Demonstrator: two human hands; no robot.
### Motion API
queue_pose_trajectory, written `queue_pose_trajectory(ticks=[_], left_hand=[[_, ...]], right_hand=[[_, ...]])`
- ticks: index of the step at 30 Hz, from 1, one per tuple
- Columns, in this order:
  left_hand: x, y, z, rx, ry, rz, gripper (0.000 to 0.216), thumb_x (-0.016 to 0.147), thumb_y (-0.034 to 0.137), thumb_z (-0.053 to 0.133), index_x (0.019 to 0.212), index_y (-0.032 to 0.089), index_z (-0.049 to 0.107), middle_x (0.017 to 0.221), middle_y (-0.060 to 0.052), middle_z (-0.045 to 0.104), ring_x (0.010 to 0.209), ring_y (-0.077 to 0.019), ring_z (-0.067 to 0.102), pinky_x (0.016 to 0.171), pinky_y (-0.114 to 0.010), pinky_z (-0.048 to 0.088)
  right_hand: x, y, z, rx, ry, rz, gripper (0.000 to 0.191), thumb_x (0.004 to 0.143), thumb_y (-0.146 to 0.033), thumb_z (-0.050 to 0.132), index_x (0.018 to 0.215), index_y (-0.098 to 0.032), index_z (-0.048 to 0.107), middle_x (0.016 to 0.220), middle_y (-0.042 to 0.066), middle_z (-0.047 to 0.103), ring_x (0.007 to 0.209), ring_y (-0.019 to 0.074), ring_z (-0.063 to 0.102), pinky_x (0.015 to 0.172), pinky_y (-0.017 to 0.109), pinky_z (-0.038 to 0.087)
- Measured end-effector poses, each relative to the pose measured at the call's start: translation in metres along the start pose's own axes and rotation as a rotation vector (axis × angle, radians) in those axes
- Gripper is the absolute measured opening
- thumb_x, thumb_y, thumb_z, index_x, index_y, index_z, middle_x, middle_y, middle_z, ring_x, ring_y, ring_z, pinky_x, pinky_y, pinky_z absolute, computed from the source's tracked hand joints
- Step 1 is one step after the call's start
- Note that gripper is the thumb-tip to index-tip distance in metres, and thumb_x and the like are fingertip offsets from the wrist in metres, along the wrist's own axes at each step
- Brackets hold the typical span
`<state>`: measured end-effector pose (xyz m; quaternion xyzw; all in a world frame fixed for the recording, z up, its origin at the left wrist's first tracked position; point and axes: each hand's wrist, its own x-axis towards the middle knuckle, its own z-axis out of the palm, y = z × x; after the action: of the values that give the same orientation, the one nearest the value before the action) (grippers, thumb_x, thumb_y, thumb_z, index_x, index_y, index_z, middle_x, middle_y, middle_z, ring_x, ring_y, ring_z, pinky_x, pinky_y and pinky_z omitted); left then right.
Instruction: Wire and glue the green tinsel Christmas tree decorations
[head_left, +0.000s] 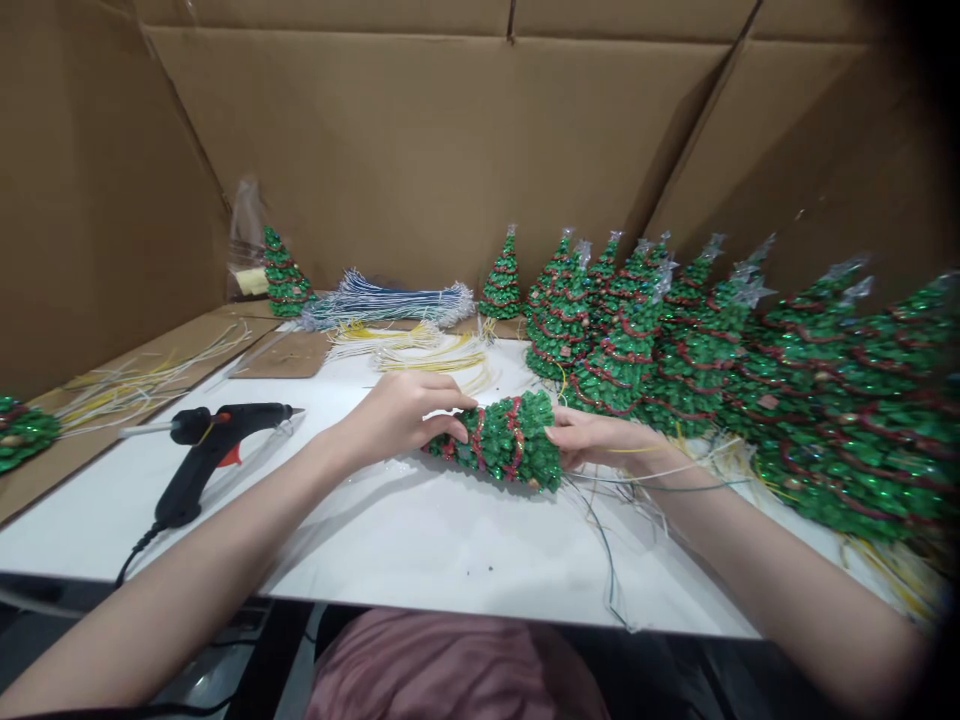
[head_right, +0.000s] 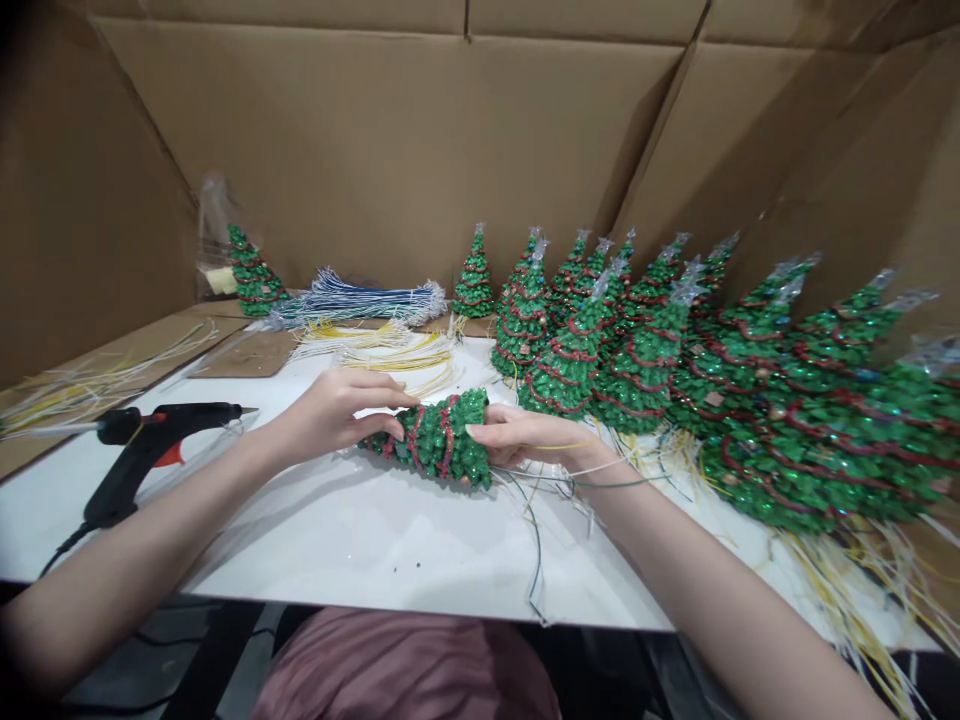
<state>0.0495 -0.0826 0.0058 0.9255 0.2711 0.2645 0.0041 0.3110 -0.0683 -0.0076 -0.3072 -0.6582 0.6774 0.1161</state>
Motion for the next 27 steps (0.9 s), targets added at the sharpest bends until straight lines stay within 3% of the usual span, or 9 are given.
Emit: queue_pose_trajectory(ticks=[6,11,17,20,27], left_hand=[[-0.001,0.001,0.001,0.001,0.01,-0.002,0.021,0.082,0.026,0.061,0.098,0.014,0.067,0.082,-0.006,0.068,0.074,-0.0156,0.063,0.067,-0.024,0.047],[-0.002,0.0,0.002,-0.01,0.003,-0.003,0.021,0.084,0.026,0.059,0.1,0.015,0.067,0.084,-0.006,0.068,0.074,-0.0152,0.063,0.067,-0.024,0.047],[-0.001,0.0,0.002,-0.008,0.009,-0.002,0.02,0.084,0.025,0.059,0.099,0.016,0.067,0.084,-0.006,0.068,0.073,-0.0142,0.063,0.066,-0.023,0.047],[-0.001,0.002,0.002,0.006,0.018,0.011,0.018,0.084,0.023,0.058,0.097,0.015,0.067,0.082,-0.006,0.068,0.073,-0.0143,0.064,0.066,-0.023,0.047],[-0.002,0.004,0.001,0.073,0.032,0.04,0.015,0.083,0.021,0.06,0.095,0.016,0.067,0.085,-0.005,0.071,0.086,-0.0187,0.067,0.071,-0.025,0.049]], right_hand=[[0.003,-0.005,-0.002,0.033,0.043,0.115,0.049,0.057,-0.055,0.074,0.077,-0.018,0.049,0.055,-0.008,0.036,0.044,0.0043,0.026,0.041,0.021,0.019],[0.006,0.001,-0.006,0.058,0.007,0.066,0.041,0.065,-0.048,0.072,0.086,-0.016,0.057,0.055,-0.006,0.045,0.045,0.0063,0.035,0.043,0.022,0.03],[0.007,0.009,-0.005,0.116,-0.01,-0.015,0.046,0.065,-0.047,0.072,0.096,-0.015,0.058,0.068,-0.001,0.058,0.057,0.0105,0.05,0.051,0.024,0.042],[0.008,0.007,-0.003,0.12,-0.007,-0.024,0.047,0.062,-0.047,0.073,0.093,-0.015,0.058,0.066,-0.002,0.055,0.054,0.0094,0.048,0.049,0.023,0.039],[0.009,0.002,-0.001,0.081,-0.02,0.011,0.052,0.054,-0.051,0.076,0.086,-0.015,0.056,0.059,-0.006,0.045,0.044,0.0033,0.028,0.037,0.02,0.018]])
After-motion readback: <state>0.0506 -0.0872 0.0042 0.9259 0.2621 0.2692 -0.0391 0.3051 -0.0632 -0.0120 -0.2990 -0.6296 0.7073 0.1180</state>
